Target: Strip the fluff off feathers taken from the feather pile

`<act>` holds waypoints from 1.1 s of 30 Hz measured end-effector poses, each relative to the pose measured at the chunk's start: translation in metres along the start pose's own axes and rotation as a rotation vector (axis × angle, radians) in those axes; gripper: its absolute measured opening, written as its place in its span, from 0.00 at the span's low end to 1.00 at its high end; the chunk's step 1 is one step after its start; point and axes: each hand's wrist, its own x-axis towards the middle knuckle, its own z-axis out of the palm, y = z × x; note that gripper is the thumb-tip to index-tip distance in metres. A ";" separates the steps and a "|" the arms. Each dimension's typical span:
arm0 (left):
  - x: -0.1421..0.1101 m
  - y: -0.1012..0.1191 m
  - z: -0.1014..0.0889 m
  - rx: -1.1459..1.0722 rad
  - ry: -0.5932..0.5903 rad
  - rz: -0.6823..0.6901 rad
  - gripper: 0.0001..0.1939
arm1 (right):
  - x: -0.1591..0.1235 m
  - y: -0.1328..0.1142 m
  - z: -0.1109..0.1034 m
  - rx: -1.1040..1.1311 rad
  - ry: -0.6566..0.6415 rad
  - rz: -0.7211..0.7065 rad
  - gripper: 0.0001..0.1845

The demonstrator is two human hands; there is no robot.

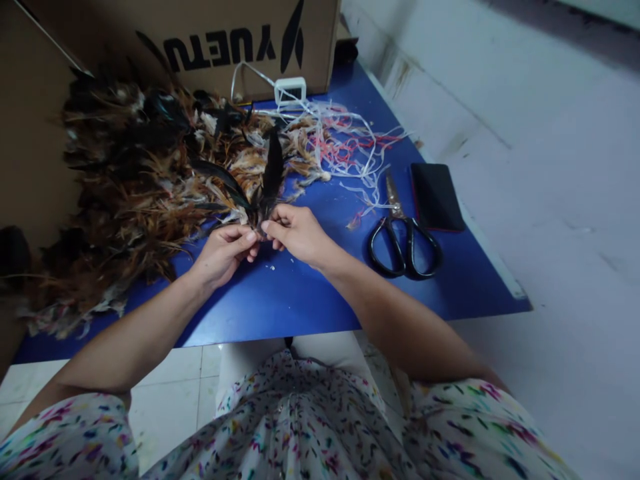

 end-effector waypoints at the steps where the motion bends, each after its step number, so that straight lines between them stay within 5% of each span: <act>1: 0.000 0.000 0.000 -0.007 0.004 -0.003 0.19 | 0.000 0.000 0.001 0.016 -0.002 0.009 0.10; 33: 0.001 -0.001 -0.001 -0.079 0.052 0.008 0.18 | 0.001 -0.002 0.004 0.069 0.021 0.066 0.05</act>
